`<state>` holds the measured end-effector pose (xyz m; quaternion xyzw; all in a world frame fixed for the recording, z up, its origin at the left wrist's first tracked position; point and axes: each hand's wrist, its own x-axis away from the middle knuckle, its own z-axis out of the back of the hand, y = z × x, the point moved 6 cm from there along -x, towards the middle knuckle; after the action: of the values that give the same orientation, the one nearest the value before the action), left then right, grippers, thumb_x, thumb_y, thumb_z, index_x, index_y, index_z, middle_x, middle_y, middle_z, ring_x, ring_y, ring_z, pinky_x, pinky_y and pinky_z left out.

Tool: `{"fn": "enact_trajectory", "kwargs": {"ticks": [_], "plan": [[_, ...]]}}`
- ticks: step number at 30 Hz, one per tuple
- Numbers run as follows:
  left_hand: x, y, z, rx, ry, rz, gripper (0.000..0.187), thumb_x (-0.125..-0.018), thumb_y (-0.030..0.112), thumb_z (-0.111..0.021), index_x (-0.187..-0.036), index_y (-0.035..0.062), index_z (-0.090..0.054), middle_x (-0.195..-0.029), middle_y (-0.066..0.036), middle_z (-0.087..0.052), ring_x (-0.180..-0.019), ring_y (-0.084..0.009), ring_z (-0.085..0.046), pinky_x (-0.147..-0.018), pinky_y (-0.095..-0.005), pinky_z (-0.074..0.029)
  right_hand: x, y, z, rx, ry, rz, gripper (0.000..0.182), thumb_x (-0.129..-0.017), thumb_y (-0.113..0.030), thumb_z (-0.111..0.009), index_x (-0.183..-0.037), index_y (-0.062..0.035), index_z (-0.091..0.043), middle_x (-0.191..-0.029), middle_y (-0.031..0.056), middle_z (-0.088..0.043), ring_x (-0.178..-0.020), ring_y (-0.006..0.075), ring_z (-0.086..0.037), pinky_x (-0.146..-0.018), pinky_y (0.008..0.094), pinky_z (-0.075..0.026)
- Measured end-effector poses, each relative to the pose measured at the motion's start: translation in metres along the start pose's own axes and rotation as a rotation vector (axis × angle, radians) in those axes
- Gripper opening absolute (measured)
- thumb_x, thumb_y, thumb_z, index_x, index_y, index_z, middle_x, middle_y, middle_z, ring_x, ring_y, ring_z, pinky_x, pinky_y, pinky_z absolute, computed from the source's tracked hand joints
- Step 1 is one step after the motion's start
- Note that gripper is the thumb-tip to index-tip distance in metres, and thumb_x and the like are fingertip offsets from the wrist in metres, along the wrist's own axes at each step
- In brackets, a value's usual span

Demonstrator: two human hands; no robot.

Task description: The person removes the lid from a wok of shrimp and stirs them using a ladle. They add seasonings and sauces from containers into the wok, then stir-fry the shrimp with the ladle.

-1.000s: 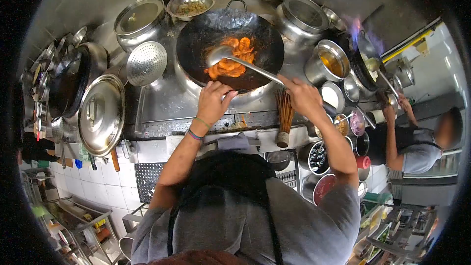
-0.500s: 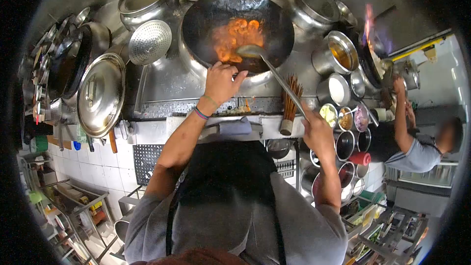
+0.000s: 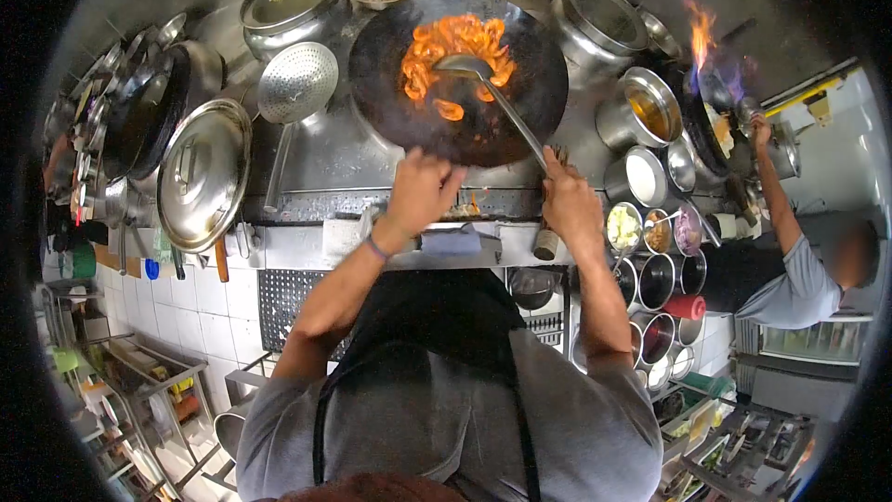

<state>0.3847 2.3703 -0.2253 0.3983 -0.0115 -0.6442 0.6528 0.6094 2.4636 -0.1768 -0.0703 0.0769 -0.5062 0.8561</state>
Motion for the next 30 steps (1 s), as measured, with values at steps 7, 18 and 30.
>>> {"fn": "enact_trajectory", "kwargs": {"ticks": [7,18,30], "plan": [[-0.003,0.005,0.018,0.061,0.078,-0.022,0.037,-0.086,0.024,-0.075,-0.061,0.0025,-0.058,-0.068,-0.017,-0.059,-0.071,-0.0366,-0.055,-0.066,-0.0491,-0.043,0.033,0.044,0.019,-0.332,0.104,-0.017,0.054,-0.09,0.003,-0.067,-0.143,-0.0096,-0.057,-0.131,0.0223,-0.066,-0.123,0.0333,-0.064,-0.102,0.0391,-0.051],[-0.041,-0.029,-0.024,0.024,0.085,-0.04,0.034,-0.089,0.029,-0.074,-0.069,0.0021,-0.066,-0.071,-0.014,-0.064,-0.076,-0.0348,-0.058,-0.073,-0.0457,-0.047,0.014,-0.019,-0.068,-0.634,0.129,-0.097,0.058,-0.09,-0.004,-0.062,-0.143,0.0121,-0.045,-0.12,0.0368,-0.063,-0.117,0.0447,-0.064,-0.095,0.0418,-0.053],[-0.042,-0.023,-0.018,0.038,0.117,-0.024,0.033,-0.088,0.027,-0.075,-0.069,0.0015,-0.066,-0.073,-0.016,-0.063,-0.076,-0.036,-0.056,-0.071,-0.0474,-0.046,-0.018,-0.032,-0.063,-0.87,0.015,-0.096,0.053,-0.09,-0.008,-0.063,-0.139,0.0096,-0.053,-0.103,0.0255,-0.07,-0.094,0.0275,-0.071,-0.087,0.0367,-0.053]]}}
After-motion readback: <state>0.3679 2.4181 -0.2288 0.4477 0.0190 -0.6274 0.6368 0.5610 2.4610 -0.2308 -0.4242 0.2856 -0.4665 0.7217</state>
